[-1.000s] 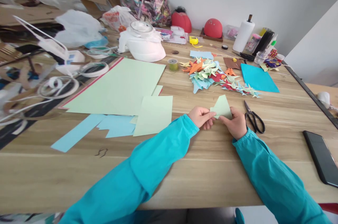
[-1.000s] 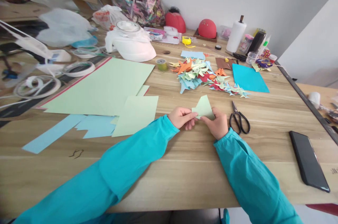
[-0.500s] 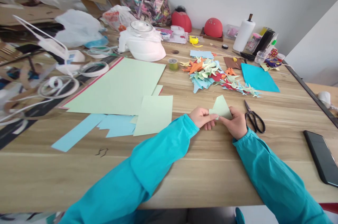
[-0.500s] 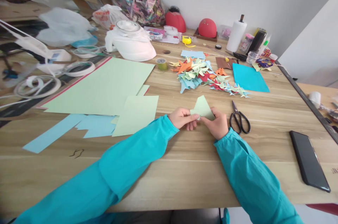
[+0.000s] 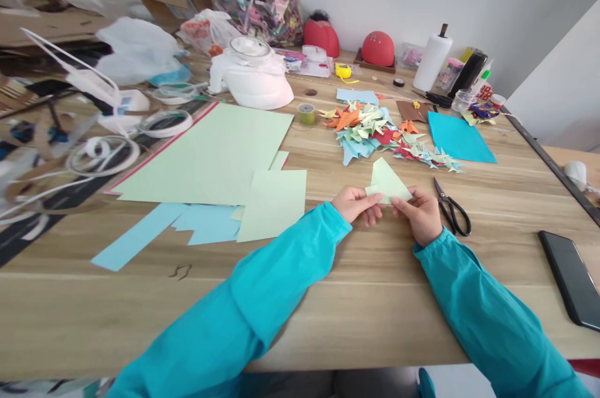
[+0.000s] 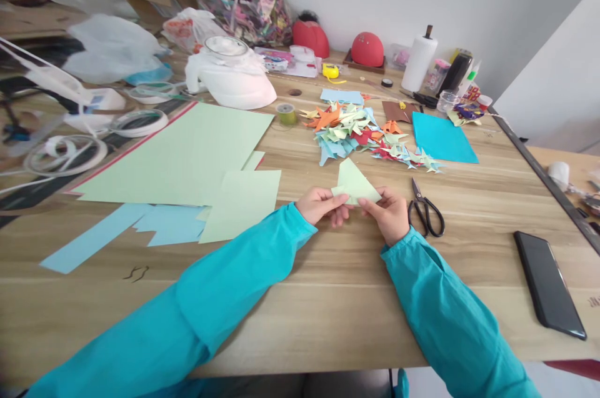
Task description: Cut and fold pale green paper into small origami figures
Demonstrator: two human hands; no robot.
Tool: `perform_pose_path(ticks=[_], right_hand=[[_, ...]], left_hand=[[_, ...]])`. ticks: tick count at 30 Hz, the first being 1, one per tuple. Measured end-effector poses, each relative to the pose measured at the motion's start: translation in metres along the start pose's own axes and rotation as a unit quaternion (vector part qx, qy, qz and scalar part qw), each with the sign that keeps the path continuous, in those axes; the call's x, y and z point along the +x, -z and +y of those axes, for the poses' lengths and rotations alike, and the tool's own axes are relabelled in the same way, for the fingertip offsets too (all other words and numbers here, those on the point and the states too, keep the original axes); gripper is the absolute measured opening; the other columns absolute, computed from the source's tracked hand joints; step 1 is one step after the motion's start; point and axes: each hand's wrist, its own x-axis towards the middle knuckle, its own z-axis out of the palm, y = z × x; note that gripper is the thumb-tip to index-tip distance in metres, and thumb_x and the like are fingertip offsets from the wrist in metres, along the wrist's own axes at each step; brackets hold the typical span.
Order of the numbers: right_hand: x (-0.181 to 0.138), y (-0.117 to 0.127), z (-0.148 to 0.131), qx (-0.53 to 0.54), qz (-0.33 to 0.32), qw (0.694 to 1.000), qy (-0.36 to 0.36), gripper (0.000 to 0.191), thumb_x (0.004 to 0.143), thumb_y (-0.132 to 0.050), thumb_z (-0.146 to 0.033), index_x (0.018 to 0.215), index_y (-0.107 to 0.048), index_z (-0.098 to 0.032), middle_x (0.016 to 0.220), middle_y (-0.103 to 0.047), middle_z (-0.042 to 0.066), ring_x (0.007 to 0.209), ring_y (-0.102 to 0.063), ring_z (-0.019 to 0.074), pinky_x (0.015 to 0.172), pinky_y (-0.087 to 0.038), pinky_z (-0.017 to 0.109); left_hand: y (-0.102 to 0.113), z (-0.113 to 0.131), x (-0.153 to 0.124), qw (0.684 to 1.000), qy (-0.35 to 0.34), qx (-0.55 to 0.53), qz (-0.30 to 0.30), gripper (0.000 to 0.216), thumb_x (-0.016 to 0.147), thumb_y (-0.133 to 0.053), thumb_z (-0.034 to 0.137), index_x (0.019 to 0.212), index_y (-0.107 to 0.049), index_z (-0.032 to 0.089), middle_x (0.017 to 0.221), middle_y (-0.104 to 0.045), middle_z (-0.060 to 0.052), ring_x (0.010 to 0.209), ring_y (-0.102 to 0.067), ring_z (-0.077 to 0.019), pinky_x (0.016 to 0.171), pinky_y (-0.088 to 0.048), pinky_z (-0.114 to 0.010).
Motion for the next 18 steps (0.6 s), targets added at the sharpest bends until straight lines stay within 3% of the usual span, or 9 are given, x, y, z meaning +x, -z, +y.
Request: perform_pose_path(ticks=[6, 12, 18], right_hand=[[0.0003, 0.0008, 0.0011, 0.017, -0.012, 1.0, 0.017, 0.022, 0.063, -0.075, -0.033, 0.064, -0.059, -0.017, 0.052, -0.063, -0.001, 0.044, -0.054, 0.0103, 0.046, -0.043, 0.023], [-0.001, 0.001, -0.0002, 0.034, -0.039, 0.999, -0.003, 0.022, 0.066, -0.072, -0.035, 0.075, -0.065, -0.017, 0.057, -0.064, 0.0, 0.047, -0.054, 0.0115, 0.047, -0.044, 0.025], [-0.0004, 0.0011, 0.0006, 0.051, -0.035, 0.998, -0.018, 0.018, 0.065, -0.073, -0.033, 0.067, -0.066, -0.016, 0.058, -0.064, 0.0, 0.047, -0.053, 0.0104, 0.046, -0.041, 0.024]], left_hand=[[0.0017, 0.0017, -0.0018, 0.999, -0.017, 0.015, -0.029, 0.046, 0.06, -0.07, 0.054, 0.065, -0.066, 0.008, 0.054, -0.064, -0.005, 0.042, -0.055, -0.0101, 0.04, -0.043, -0.021], [0.0017, -0.0002, -0.0017, 0.999, -0.018, 0.043, -0.028, 0.047, 0.061, -0.068, 0.055, 0.065, -0.065, 0.008, 0.058, -0.065, -0.007, 0.043, -0.056, -0.0106, 0.042, -0.044, -0.022], [0.0006, 0.0007, -0.0024, 0.998, -0.019, 0.048, -0.039, 0.053, 0.055, -0.069, 0.06, 0.066, -0.066, 0.008, 0.065, -0.068, -0.009, 0.045, -0.057, -0.0106, 0.041, -0.043, -0.021]])
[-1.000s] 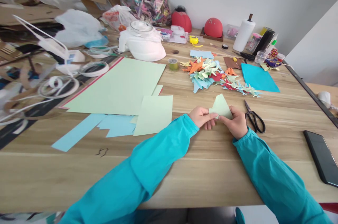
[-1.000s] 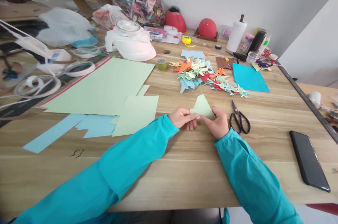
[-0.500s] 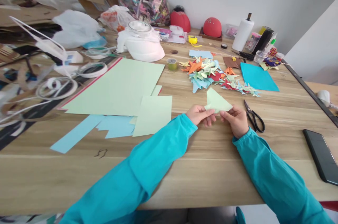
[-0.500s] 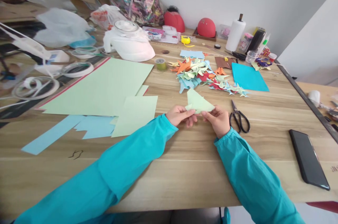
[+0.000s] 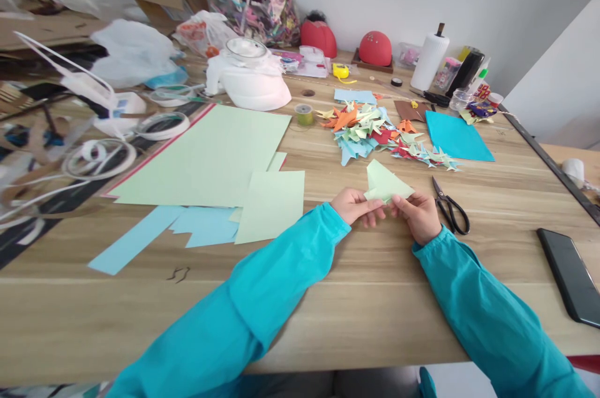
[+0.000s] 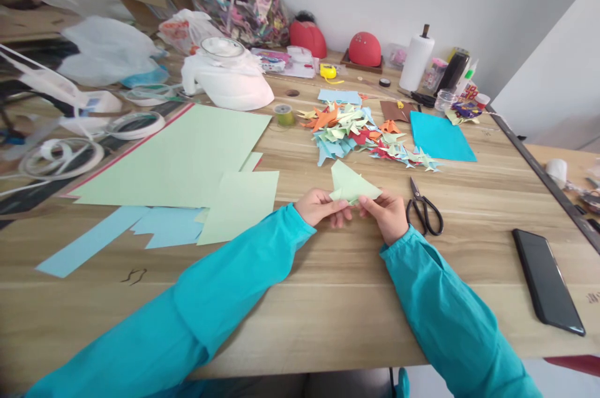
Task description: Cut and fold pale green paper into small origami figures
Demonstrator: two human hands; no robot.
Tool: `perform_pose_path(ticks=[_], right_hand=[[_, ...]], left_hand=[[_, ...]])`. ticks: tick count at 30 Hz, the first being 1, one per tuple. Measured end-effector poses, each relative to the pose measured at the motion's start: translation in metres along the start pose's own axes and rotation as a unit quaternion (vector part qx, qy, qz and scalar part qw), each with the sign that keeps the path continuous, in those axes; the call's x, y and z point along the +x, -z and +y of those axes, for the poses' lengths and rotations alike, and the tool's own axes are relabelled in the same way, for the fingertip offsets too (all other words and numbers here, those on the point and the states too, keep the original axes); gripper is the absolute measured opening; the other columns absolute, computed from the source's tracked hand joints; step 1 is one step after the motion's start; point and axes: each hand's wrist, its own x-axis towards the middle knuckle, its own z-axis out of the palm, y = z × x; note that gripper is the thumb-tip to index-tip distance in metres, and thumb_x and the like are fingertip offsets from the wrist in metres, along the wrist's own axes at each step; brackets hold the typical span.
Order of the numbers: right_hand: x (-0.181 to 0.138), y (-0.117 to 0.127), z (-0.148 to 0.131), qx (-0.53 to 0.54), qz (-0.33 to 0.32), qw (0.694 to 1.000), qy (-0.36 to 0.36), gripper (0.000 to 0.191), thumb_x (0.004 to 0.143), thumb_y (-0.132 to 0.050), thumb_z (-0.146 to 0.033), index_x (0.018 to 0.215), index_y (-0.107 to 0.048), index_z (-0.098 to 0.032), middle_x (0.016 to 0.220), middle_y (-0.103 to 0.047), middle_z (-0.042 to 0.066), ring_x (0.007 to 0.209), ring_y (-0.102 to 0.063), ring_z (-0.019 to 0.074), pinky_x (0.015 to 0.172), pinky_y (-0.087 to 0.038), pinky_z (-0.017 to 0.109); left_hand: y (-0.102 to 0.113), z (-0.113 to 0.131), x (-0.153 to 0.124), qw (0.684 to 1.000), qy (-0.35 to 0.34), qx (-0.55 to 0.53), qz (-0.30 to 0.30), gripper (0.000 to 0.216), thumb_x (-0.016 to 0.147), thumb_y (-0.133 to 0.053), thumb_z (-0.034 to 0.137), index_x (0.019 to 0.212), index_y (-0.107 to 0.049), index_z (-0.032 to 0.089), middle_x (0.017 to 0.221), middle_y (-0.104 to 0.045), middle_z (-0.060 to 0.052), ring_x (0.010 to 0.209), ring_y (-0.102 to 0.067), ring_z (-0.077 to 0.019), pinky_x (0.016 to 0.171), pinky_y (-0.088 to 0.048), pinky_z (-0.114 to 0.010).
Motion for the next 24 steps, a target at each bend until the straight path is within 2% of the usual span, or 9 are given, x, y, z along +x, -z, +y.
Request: perform_pose_path(ticks=[7, 14, 19, 24], right_hand=[[0.0002, 0.0016, 0.0001, 0.034, -0.027, 0.999, -0.011, 0.016, 0.064, -0.075, -0.029, 0.066, -0.066, -0.016, 0.056, -0.063, -0.001, 0.047, -0.053, 0.0103, 0.046, -0.042, 0.024], [0.0001, 0.0013, 0.0013, 0.004, -0.015, 1.0, -0.022, 0.02, 0.06, -0.077, -0.031, 0.067, -0.066, -0.016, 0.054, -0.062, -0.001, 0.046, -0.052, 0.0101, 0.046, -0.042, 0.024], [0.0002, 0.0016, 0.0003, -0.003, -0.031, 0.999, -0.015, 0.021, 0.063, -0.075, -0.034, 0.07, -0.066, -0.017, 0.053, -0.061, -0.002, 0.045, -0.051, 0.0096, 0.046, -0.042, 0.023], [-0.0008, -0.0001, -0.0026, -0.042, -0.042, 0.998, -0.015, 0.027, 0.066, -0.071, -0.041, 0.06, -0.062, -0.017, 0.053, -0.061, 0.0, 0.046, -0.052, 0.0103, 0.047, -0.043, 0.024]], left_hand=[[-0.0002, 0.0039, -0.0028, 1.0, 0.001, -0.002, -0.016, 0.049, 0.054, -0.073, 0.053, 0.073, -0.068, 0.008, 0.066, -0.068, -0.007, 0.047, -0.058, -0.0108, 0.043, -0.045, -0.021], [-0.0027, 0.0079, -0.0078, 0.999, -0.01, 0.036, -0.025, 0.037, 0.059, -0.073, 0.045, 0.065, -0.066, 0.009, 0.057, -0.066, -0.006, 0.044, -0.055, -0.0088, 0.045, -0.046, -0.02], [-0.0029, 0.0042, -0.0067, 0.999, -0.022, 0.035, -0.02, 0.04, 0.057, -0.074, 0.047, 0.069, -0.066, 0.009, 0.062, -0.068, -0.006, 0.045, -0.057, -0.0098, 0.043, -0.045, -0.02], [-0.0042, 0.0041, -0.005, 0.998, -0.023, 0.051, -0.01, 0.042, 0.058, -0.071, 0.051, 0.064, -0.065, 0.01, 0.056, -0.065, -0.005, 0.043, -0.055, -0.0089, 0.043, -0.043, -0.019]])
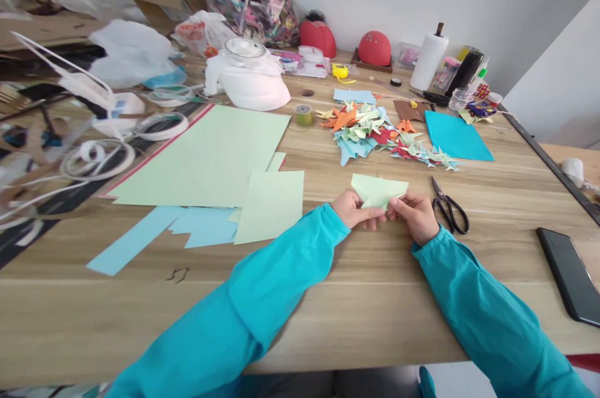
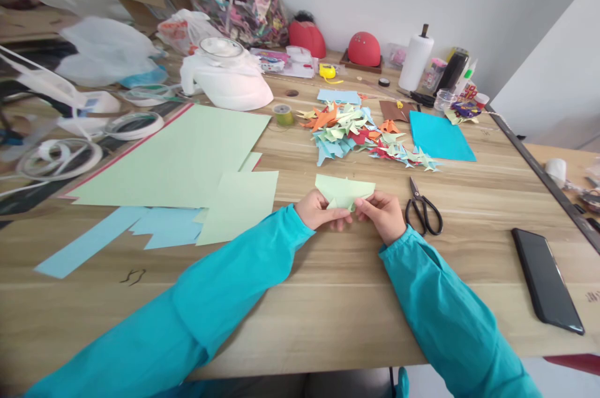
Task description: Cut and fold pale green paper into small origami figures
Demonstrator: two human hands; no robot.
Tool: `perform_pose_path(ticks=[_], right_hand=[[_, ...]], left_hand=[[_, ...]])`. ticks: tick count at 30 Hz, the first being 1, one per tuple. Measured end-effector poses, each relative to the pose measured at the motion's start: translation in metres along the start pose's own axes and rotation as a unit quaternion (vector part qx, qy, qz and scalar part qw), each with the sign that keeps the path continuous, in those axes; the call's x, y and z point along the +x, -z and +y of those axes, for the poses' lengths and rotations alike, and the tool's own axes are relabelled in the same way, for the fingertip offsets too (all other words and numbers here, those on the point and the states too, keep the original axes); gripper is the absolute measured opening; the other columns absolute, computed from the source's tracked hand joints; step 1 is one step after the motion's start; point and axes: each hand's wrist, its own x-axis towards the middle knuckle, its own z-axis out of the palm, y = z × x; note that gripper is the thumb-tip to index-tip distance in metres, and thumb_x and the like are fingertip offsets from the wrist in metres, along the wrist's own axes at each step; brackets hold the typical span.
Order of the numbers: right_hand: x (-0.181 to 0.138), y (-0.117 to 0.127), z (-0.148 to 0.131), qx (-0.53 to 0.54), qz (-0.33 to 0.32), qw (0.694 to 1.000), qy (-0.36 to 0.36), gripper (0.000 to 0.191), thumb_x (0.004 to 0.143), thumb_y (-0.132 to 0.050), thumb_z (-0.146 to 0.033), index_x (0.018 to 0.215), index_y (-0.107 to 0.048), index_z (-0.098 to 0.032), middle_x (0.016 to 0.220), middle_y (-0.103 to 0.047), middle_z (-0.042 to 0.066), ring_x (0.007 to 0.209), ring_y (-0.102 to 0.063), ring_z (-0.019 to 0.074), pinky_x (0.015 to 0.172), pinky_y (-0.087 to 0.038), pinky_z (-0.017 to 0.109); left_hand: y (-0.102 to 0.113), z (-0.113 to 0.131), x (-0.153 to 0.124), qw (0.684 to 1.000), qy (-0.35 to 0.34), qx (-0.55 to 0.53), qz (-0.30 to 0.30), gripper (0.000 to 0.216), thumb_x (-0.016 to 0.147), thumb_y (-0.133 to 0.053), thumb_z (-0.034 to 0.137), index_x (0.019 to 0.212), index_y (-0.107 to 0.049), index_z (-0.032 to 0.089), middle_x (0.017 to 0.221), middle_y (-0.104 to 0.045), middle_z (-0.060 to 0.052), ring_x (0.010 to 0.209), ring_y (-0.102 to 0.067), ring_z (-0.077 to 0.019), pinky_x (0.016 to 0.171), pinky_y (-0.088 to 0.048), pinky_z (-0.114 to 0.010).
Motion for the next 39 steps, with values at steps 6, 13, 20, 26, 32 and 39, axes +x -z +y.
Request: perform_pose_path(ticks=[6, 13, 20, 26, 32, 39], right_hand=[[-0.0013, 0.0001, -0.0001, -0.013, -0.012, 1.0, 0.008, 0.029, 0.07, -0.067, -0.044, 0.06, -0.063, -0.017, 0.053, -0.062, 0.001, 0.047, -0.053, 0.0104, 0.048, -0.043, 0.023], [-0.0015, -0.0029, -0.0022, -0.025, -0.011, 1.0, 0.002, 0.029, 0.06, -0.075, -0.043, 0.062, -0.063, -0.016, 0.053, -0.063, 0.001, 0.047, -0.054, 0.0116, 0.048, -0.043, 0.025], [-0.0028, -0.0052, -0.0034, -0.048, 0.005, 0.999, 0.014, 0.027, 0.061, -0.074, -0.042, 0.061, -0.063, -0.017, 0.051, -0.061, 0.0, 0.045, -0.052, 0.0109, 0.046, -0.042, 0.025], [-0.0012, -0.0024, 0.0016, -0.032, 0.031, 0.999, 0.02, 0.024, 0.062, -0.074, -0.037, 0.059, -0.063, -0.016, 0.047, -0.058, -0.002, 0.042, -0.047, 0.0087, 0.043, -0.037, 0.023], [-0.0001, -0.0004, 0.0035, -0.009, 0.047, 0.999, 0.01, 0.024, 0.065, -0.073, -0.036, 0.058, -0.061, -0.016, 0.045, -0.056, -0.003, 0.041, -0.045, 0.0077, 0.042, -0.033, 0.022], [-0.0001, -0.0015, 0.002, -0.003, 0.039, 0.999, 0.0, 0.024, 0.064, -0.073, -0.035, 0.058, -0.061, -0.015, 0.045, -0.056, -0.003, 0.04, -0.045, 0.0073, 0.042, -0.034, 0.021]], left_hand=[[-0.001, 0.0002, 0.0011, 1.0, 0.0, -0.003, 0.006, 0.044, 0.057, -0.071, 0.053, 0.062, -0.064, 0.01, 0.051, -0.063, -0.003, 0.042, -0.055, -0.0089, 0.041, -0.042, -0.019], [-0.0033, -0.0033, 0.0015, 0.999, 0.001, 0.0, 0.032, 0.046, 0.056, -0.072, 0.054, 0.063, -0.064, 0.009, 0.057, -0.065, -0.005, 0.042, -0.056, -0.0092, 0.04, -0.044, -0.019], [-0.0055, -0.0033, 0.0016, 0.999, 0.015, 0.015, 0.046, 0.037, 0.062, -0.071, 0.047, 0.059, -0.063, 0.01, 0.049, -0.062, -0.002, 0.04, -0.055, -0.0089, 0.039, -0.043, -0.019], [-0.0033, -0.0014, 0.001, 0.999, 0.028, -0.014, 0.044, 0.038, 0.061, -0.072, 0.046, 0.063, -0.066, 0.008, 0.048, -0.062, -0.003, 0.041, -0.056, -0.0105, 0.041, -0.045, -0.02], [-0.0038, -0.003, 0.0016, 0.998, 0.047, -0.017, 0.048, 0.031, 0.062, -0.074, 0.037, 0.06, -0.065, 0.008, 0.047, -0.062, -0.004, 0.039, -0.055, -0.0092, 0.041, -0.045, -0.02], [-0.0084, -0.002, 0.0019, 0.995, 0.05, -0.026, 0.08, 0.025, 0.064, -0.073, 0.027, 0.053, -0.06, 0.008, 0.044, -0.06, -0.001, 0.037, -0.053, -0.0082, 0.038, -0.043, -0.018]])
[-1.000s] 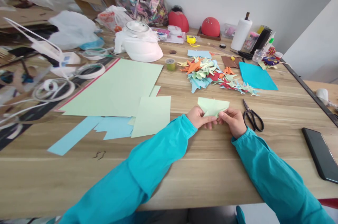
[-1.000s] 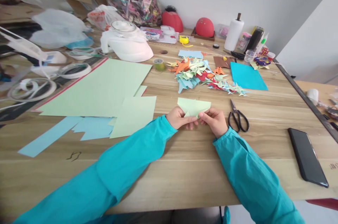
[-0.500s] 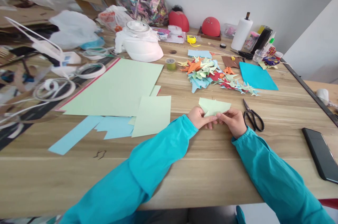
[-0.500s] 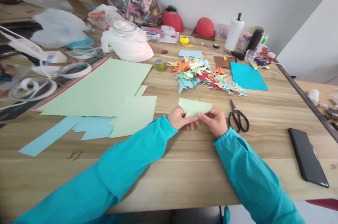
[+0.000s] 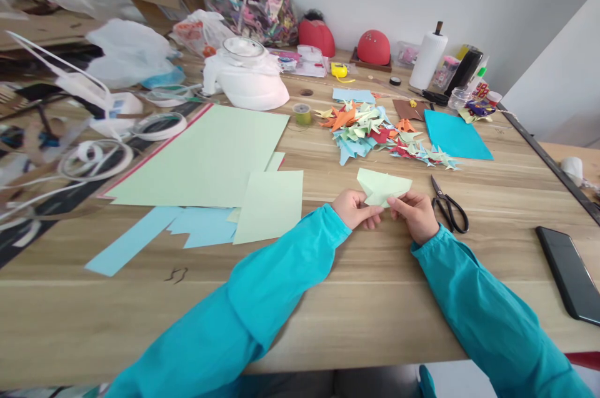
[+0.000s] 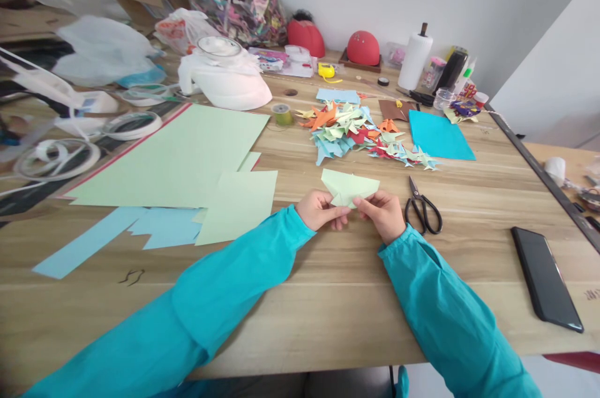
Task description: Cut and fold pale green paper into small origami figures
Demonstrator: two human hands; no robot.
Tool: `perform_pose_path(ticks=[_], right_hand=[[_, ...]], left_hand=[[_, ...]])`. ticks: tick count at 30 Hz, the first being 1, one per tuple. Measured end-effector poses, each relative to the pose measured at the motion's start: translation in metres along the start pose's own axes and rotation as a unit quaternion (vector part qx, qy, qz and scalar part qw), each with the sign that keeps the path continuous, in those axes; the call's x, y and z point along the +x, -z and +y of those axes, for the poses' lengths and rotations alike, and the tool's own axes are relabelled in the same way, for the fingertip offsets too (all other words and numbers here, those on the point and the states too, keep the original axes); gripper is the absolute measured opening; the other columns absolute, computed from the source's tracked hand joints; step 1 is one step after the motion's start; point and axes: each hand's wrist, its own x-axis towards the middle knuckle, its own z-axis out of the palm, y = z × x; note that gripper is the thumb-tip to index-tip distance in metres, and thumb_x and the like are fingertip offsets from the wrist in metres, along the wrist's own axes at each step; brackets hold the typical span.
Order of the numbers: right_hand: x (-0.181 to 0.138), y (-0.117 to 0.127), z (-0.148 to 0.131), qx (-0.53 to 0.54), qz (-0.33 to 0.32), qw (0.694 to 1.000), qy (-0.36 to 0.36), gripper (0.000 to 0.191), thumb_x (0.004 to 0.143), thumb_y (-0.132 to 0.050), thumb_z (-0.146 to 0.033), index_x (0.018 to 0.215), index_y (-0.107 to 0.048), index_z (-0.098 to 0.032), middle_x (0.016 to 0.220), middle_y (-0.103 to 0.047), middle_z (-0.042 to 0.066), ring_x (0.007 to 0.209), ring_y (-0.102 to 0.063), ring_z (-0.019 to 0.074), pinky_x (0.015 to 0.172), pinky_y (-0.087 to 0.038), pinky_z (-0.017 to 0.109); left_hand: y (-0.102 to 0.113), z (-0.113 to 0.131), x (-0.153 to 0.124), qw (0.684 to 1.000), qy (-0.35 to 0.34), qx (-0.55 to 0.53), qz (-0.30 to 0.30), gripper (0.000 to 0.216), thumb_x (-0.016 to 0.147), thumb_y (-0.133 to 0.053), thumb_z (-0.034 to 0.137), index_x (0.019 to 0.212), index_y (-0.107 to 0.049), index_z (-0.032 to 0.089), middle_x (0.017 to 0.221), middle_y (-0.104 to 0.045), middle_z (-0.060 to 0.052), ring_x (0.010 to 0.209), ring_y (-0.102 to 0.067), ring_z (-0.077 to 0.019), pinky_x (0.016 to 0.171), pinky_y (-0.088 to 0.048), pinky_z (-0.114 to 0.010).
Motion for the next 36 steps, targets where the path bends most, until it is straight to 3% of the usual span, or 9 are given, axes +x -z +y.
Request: perform_pose_path(ticks=[5, 14, 20, 36], right_hand=[[0.0012, 0.0008, 0.0016, 0.015, -0.023, 1.0, -0.005, 0.023, 0.064, -0.074, -0.036, 0.064, -0.063, -0.015, 0.05, -0.059, -0.002, 0.043, -0.049, 0.0086, 0.045, -0.039, 0.022], [0.0001, 0.0004, -0.0007, -0.027, -0.041, 0.999, -0.002, 0.025, 0.062, -0.075, -0.037, 0.058, -0.064, -0.015, 0.049, -0.061, 0.0, 0.043, -0.049, 0.0084, 0.044, -0.038, 0.021], [0.0001, 0.0017, 0.0014, -0.019, -0.025, 0.999, 0.005, 0.036, 0.076, -0.061, -0.045, 0.056, -0.063, -0.015, 0.047, -0.058, 0.0, 0.042, -0.05, 0.0082, 0.043, -0.039, 0.02], [-0.0026, -0.0014, -0.0035, -0.059, -0.019, 0.997, 0.045, 0.038, 0.079, -0.057, -0.044, 0.055, -0.062, -0.016, 0.049, -0.057, 0.0, 0.043, -0.05, 0.0087, 0.044, -0.04, 0.021]], left_hand=[[0.0007, -0.0016, 0.0001, 1.0, -0.008, 0.001, 0.005, 0.027, 0.064, -0.073, 0.03, 0.053, -0.06, 0.009, 0.043, -0.059, -0.001, 0.036, -0.053, -0.008, 0.038, -0.043, -0.018], [0.0034, -0.0028, 0.0007, 0.998, -0.023, 0.039, -0.038, 0.032, 0.062, -0.073, 0.039, 0.061, -0.065, 0.009, 0.046, -0.061, -0.003, 0.04, -0.056, -0.009, 0.04, -0.045, -0.017], [0.0032, -0.0013, 0.0009, 0.999, -0.017, 0.032, -0.028, 0.031, 0.064, -0.072, 0.038, 0.058, -0.065, 0.009, 0.047, -0.062, -0.003, 0.04, -0.055, -0.0086, 0.04, -0.045, -0.018], [0.0088, -0.001, 0.0021, 0.997, -0.044, 0.013, -0.054, 0.035, 0.062, -0.071, 0.044, 0.06, -0.065, 0.01, 0.052, -0.063, -0.003, 0.043, -0.055, -0.0091, 0.042, -0.044, -0.019]])
